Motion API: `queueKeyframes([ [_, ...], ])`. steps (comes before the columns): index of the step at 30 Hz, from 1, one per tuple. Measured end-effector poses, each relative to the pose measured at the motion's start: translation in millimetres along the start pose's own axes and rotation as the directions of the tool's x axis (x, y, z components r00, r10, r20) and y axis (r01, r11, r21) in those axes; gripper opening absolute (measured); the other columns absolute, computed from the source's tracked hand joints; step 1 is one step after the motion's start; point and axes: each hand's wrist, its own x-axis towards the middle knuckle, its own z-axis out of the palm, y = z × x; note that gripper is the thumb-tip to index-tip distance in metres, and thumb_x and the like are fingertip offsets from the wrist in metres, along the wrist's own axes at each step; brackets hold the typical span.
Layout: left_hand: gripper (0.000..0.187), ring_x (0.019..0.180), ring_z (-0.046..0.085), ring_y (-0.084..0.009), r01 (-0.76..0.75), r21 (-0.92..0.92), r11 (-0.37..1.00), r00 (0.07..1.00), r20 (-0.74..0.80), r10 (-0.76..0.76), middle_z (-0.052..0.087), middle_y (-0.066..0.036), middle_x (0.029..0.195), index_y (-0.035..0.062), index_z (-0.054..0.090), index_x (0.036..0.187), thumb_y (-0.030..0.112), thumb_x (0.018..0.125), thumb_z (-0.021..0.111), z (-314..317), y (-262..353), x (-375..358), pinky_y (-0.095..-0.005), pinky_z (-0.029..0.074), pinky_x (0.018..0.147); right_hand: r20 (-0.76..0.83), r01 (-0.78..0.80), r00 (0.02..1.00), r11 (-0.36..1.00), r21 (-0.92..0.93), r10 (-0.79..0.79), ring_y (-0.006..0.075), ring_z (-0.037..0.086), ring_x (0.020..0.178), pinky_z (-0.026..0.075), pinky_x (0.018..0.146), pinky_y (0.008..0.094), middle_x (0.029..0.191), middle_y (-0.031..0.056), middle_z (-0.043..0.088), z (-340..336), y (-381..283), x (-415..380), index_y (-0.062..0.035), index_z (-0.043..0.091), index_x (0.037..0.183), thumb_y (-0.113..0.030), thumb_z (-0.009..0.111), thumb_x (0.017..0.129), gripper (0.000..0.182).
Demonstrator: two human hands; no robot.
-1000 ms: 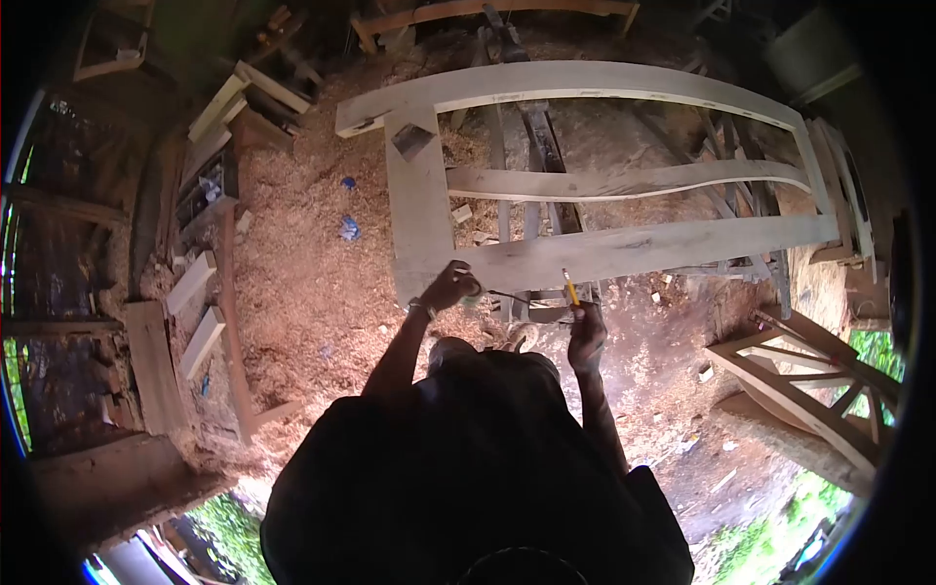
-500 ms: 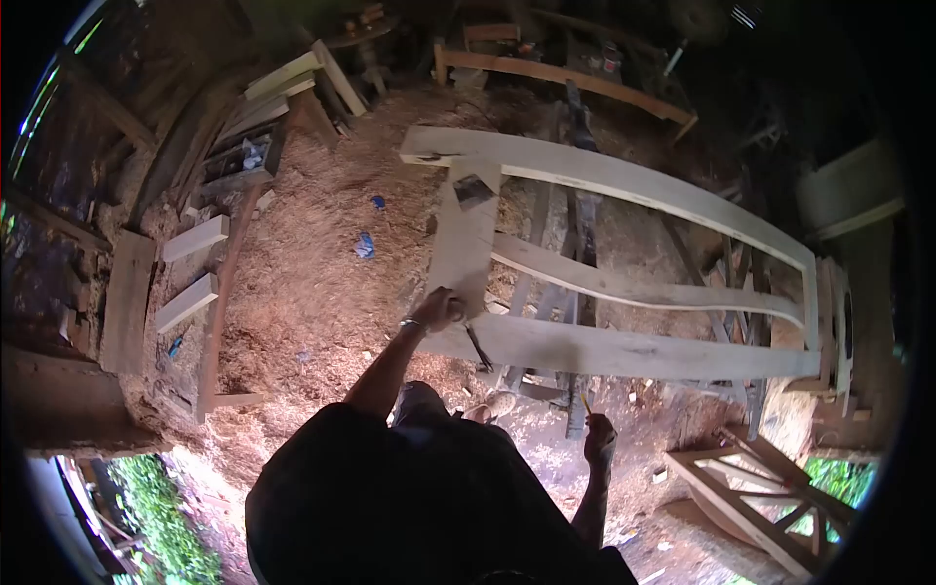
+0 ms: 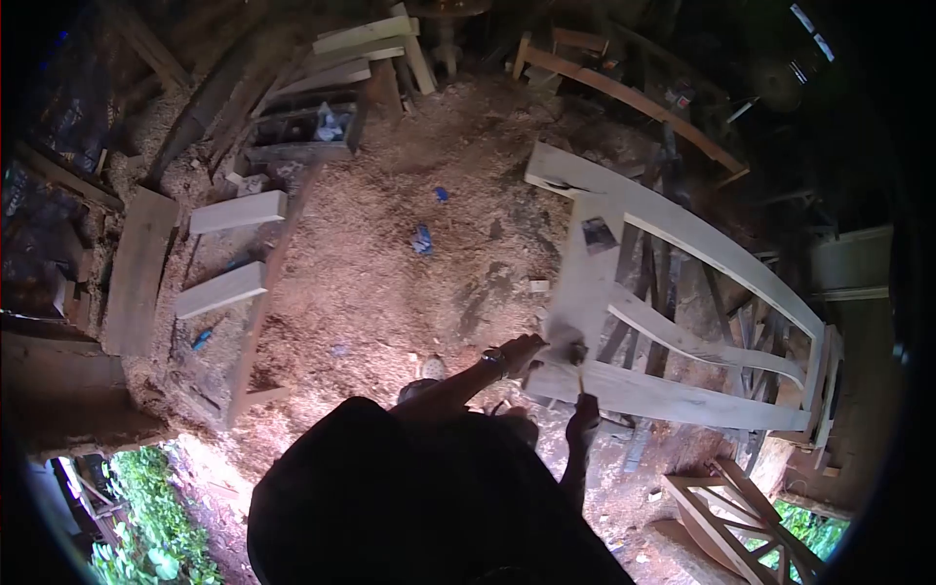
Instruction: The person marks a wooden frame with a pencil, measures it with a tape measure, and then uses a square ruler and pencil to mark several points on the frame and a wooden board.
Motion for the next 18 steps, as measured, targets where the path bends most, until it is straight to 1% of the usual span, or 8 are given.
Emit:
queueKeyframes([
  [1,0.055,0.117,0.059,-0.0395,0.031,0.021,0.999,0.994,0.108,-0.033,0.059,-0.021,0.128,0.0076,0.055,0.141,0.027,0.092,0.070,-23,-3,-15,-0.0495,0.050,0.101,-0.084,0.084,0.993,0.996,-0.036,-0.087,0.0384,0.060,0.070,0.048,0.065,0.0454,0.081,0.0202,0.061,18,-10,13,0.0000,0.063,0.095,-0.008,0.054,0.101,0.013],
  [4,0.047,0.116,0.060,-0.0396,0.072,-0.132,0.989,0.996,0.060,-0.064,0.063,-0.020,0.122,0.0069,0.061,0.134,0.030,0.094,0.069,-60,-57,-74,-0.0488,0.049,0.101,-0.066,-0.088,0.994,0.992,-0.087,0.082,0.0336,0.060,0.070,0.048,0.066,0.0444,0.079,0.0163,0.061,49,-16,42,-0.0020,0.060,0.102,-0.013,0.068,0.094,0.016],
  [8,0.048,0.124,0.060,-0.0367,0.407,0.061,0.911,0.912,0.016,-0.409,0.064,-0.020,0.129,0.0088,0.064,0.132,0.037,0.094,0.068,-96,-160,-173,-0.0472,0.048,0.106,-0.199,-0.223,0.963,0.953,-0.203,0.183,0.0330,0.060,0.075,0.049,0.071,0.0490,0.080,0.0170,0.063,86,56,63,0.0000,0.059,0.101,-0.025,0.076,0.087,0.034],
  [12,0.047,0.120,0.063,-0.0366,0.792,-0.069,0.606,0.599,-0.098,-0.795,0.069,-0.021,0.123,0.0081,0.066,0.127,0.039,0.092,0.069,-159,-203,-277,-0.0477,0.052,0.100,-0.161,-0.290,0.947,0.955,-0.060,0.277,0.0316,0.063,0.082,0.051,0.076,0.0483,0.084,0.0146,0.067,79,85,62,0.0009,0.062,0.093,-0.039,0.079,0.086,0.044],
  [14,0.048,0.117,0.065,-0.0412,0.840,-0.310,0.445,0.430,-0.120,-0.895,0.069,-0.025,0.120,0.0073,0.065,0.130,0.037,0.092,0.067,-180,-218,-316,-0.0480,0.052,0.100,-0.255,-0.168,0.959,0.974,-0.153,0.125,0.0282,0.061,0.077,0.049,0.069,0.0476,0.082,0.0121,0.066,82,103,55,-0.0013,0.063,0.088,-0.038,0.074,0.092,0.039],
  [16,0.047,0.111,0.067,-0.0437,0.839,-0.257,0.481,0.400,-0.310,-0.863,0.071,-0.027,0.113,0.0058,0.067,0.123,0.040,0.092,0.066,-162,-257,-357,-0.0491,0.054,0.095,-0.222,-0.187,0.975,0.455,-0.871,-0.024,0.0252,0.058,0.071,0.045,0.062,0.0451,0.076,0.0088,0.060,87,151,56,-0.0045,0.060,0.079,-0.034,0.069,0.097,0.035],
  [17,0.049,0.114,0.064,-0.0458,0.867,-0.247,0.433,0.323,-0.384,-0.865,0.068,-0.029,0.118,0.0039,0.065,0.122,0.042,0.092,0.065,-152,-266,-370,-0.0511,0.053,0.095,-0.243,-0.144,0.951,0.420,-0.896,-0.191,0.0254,0.057,0.068,0.043,0.059,0.0441,0.073,0.0079,0.057,90,151,69,-0.0059,0.058,0.076,-0.033,0.067,0.099,0.037],
  [18,0.058,0.121,0.060,-0.0464,0.889,-0.261,0.377,0.335,-0.191,-0.923,0.063,-0.030,0.130,0.0036,0.060,0.132,0.045,0.092,0.065,-165,-265,-375,-0.0510,0.052,0.100,-0.270,-0.178,0.949,0.427,-0.887,-0.165,0.0254,0.057,0.068,0.043,0.059,0.0441,0.073,0.0079,0.057,98,140,77,-0.0059,0.058,0.076,-0.033,0.067,0.099,0.037],
])
